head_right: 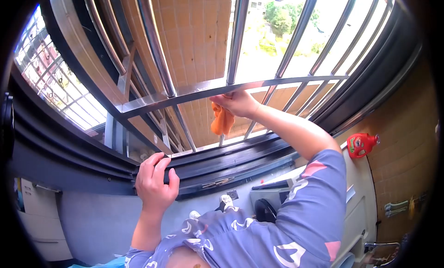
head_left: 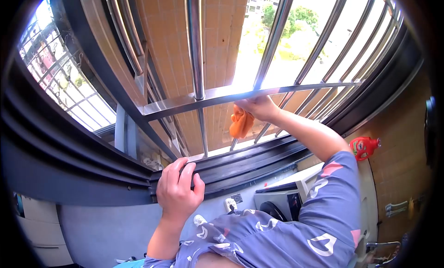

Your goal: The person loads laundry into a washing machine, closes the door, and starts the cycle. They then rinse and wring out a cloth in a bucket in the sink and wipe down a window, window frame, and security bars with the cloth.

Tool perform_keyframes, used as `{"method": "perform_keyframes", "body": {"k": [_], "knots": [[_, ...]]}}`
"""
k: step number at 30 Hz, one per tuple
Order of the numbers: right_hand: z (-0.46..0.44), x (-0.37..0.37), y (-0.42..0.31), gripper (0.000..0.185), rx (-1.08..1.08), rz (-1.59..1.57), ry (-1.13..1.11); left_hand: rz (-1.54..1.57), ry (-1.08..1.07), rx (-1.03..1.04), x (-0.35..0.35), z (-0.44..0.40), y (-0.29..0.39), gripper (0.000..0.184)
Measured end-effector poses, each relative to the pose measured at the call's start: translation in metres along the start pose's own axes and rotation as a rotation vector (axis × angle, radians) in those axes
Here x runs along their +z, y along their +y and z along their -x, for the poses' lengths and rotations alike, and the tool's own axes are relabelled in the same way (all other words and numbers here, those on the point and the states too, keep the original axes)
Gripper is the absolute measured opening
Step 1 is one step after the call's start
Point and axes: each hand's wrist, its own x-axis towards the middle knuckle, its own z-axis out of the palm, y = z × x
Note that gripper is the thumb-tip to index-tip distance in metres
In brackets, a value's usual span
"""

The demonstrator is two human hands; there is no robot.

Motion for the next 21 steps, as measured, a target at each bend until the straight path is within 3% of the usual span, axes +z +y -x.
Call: {"method": "perform_keyframes", "body": {"k": [2,3,7,8,11,16,17,19,20,21], "knots": [[0.000,-0.004,-0.011,0.027,0.242,0.157,-0.097,-0.006,0.014,-0.017,0.003,0.001,0.002,0.028],[0.001,-0.005,-0.020,0.032,0.287,0.067,-0.241,-0.008,0.019,-0.022,0.003,0.001,0.002,0.027],[0.004,-0.002,-0.030,0.038,0.325,0.303,-0.331,-0.020,0.015,-0.030,0.001,0.001,0.006,0.026],[0.004,-0.001,-0.003,0.029,0.295,0.235,-0.327,-0.019,0.001,-0.046,0.000,0.001,0.009,0.025],[0.012,0.012,0.051,0.028,0.305,0.297,-0.470,-0.020,0.016,-0.004,0.000,0.008,0.006,0.024],[0.019,-0.008,0.045,0.028,0.307,0.510,-0.526,0.140,-0.047,-0.025,-0.007,0.012,0.004,0.024],[0.018,-0.017,0.056,0.030,0.310,0.397,-0.516,0.194,-0.054,-0.037,-0.007,0.013,0.003,0.025],[0.042,-0.024,-0.022,0.033,0.529,0.680,-0.357,0.320,-0.118,-0.123,-0.016,0.007,0.010,0.026],[0.049,-0.032,-0.028,0.033,0.523,0.678,-0.354,0.452,-0.183,-0.222,-0.018,0.003,0.014,0.026],[0.059,-0.042,-0.029,0.035,0.502,0.431,-0.262,0.571,-0.230,-0.245,-0.015,-0.002,0.014,0.027]]}}
